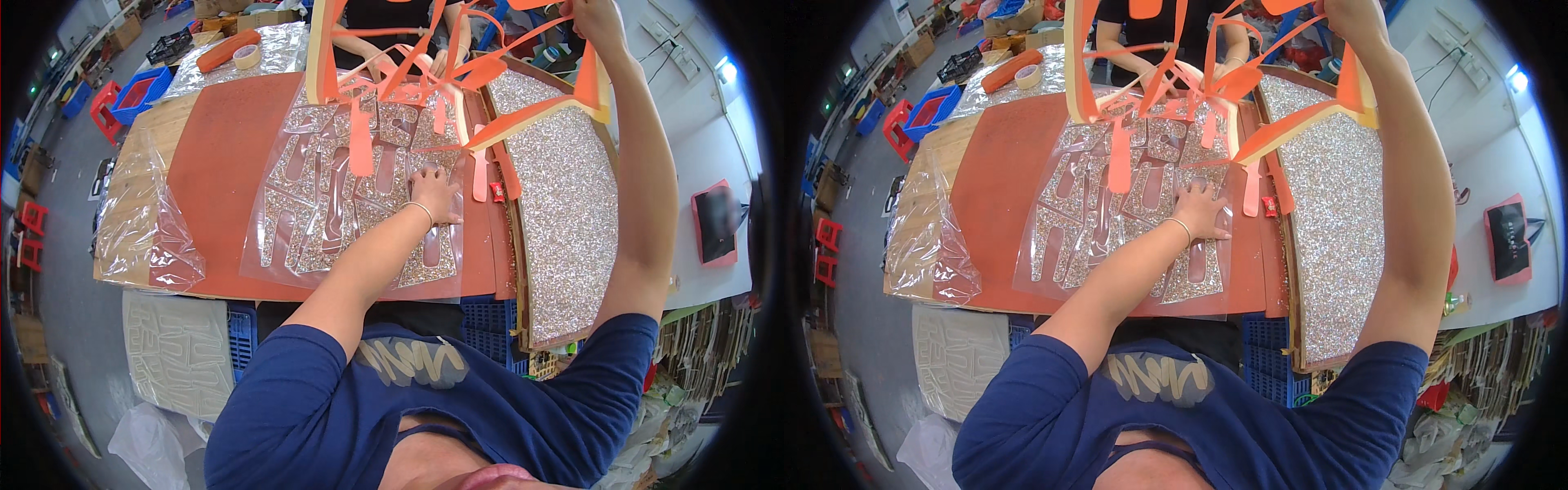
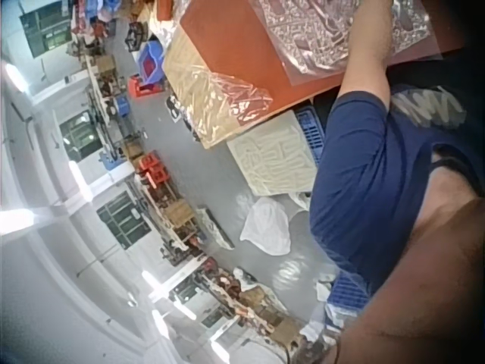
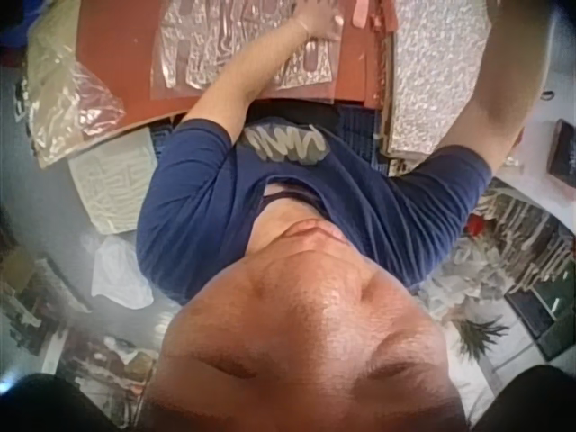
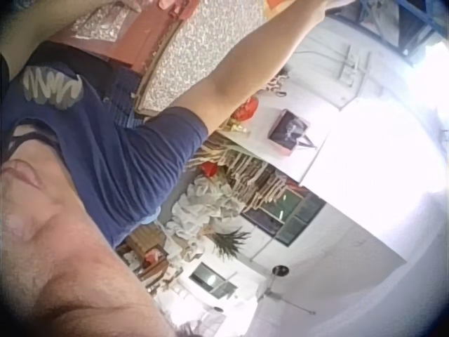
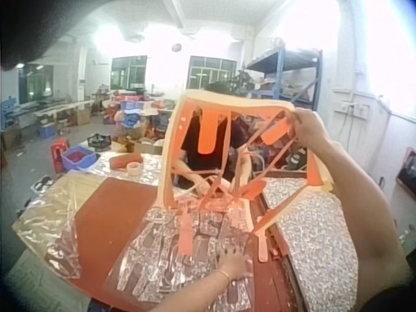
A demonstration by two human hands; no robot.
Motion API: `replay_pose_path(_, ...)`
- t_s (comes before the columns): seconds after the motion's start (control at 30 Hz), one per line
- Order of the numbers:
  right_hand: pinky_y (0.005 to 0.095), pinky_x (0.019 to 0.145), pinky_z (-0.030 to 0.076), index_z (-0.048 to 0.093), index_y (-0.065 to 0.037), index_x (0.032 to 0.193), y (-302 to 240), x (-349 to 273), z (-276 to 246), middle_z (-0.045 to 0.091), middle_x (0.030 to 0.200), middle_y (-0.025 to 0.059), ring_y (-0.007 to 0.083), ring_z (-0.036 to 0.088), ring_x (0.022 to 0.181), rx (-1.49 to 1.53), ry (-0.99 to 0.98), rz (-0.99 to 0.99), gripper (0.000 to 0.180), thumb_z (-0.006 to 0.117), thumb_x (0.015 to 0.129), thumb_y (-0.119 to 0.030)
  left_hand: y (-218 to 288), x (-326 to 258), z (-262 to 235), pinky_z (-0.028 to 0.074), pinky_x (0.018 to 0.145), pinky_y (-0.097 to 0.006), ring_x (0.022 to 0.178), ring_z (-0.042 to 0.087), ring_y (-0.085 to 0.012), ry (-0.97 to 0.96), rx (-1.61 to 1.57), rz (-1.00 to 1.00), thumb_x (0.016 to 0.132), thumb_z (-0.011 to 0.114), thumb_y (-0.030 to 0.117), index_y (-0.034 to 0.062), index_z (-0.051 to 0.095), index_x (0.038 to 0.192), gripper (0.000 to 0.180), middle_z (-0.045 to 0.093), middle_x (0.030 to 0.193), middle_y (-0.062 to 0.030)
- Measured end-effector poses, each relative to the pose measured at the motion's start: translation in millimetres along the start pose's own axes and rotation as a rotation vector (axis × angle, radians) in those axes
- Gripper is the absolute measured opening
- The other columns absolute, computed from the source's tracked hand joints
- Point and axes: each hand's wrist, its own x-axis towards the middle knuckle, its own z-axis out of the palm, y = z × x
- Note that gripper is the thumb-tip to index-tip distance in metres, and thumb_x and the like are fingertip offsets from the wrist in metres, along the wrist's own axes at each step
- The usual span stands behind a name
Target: Manually applying decorative elements or patterns to shoe material components using frames and adhesive films.
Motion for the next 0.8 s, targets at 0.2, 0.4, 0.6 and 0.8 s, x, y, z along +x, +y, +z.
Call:
replay_pose_path(0.2,0.0354,0.053,0.047,0.062,0.001,0.078,50,11,19,0.060,0.061,0.0135,0.0239,0.061,0.054,-0.170,0.076,-0.482,0.030,0.052,0.091,-0.024,4,-4,-2,0.029,0.098,-0.056,0.126,0.036,-0.0397,0.072,0.032,0.039,0.066,0.061,0.070,0.0195,0.050,0.128,0.080,0.040,0.138,-0.0163)
replay_pose_path(0.4,0.0344,0.052,0.047,0.062,0.003,0.078,-3,-22,16,0.060,0.060,0.0134,0.0222,0.061,0.054,-0.106,-0.216,-0.142,0.036,0.051,0.092,-0.029,-2,0,3,0.024,0.102,-0.053,0.124,0.038,-0.0385,0.107,0.055,0.046,0.064,0.062,0.070,0.0177,0.053,0.124,0.081,0.046,0.132,-0.0177)
replay_pose_path(0.6,0.0331,0.048,0.045,0.062,0.004,0.077,-8,-22,9,0.059,0.057,0.0118,0.0202,0.058,0.048,-0.056,-0.204,-0.092,0.042,0.053,0.093,-0.033,0,0,5,0.026,0.100,-0.048,0.121,0.040,-0.0357,0.171,0.060,0.054,0.062,0.064,0.070,0.0177,0.056,0.120,0.079,0.049,0.126,-0.0167)
replay_pose_path(0.8,0.0356,0.055,0.047,0.062,0.004,0.079,-3,-22,22,0.062,0.063,0.0153,0.0280,0.061,0.058,-0.168,-0.174,-0.226,0.038,0.053,0.092,-0.031,1,1,2,0.027,0.097,-0.044,0.121,0.039,-0.0337,0.138,0.069,0.046,0.062,0.063,0.071,0.0180,0.057,0.119,0.077,0.051,0.120,-0.0155)
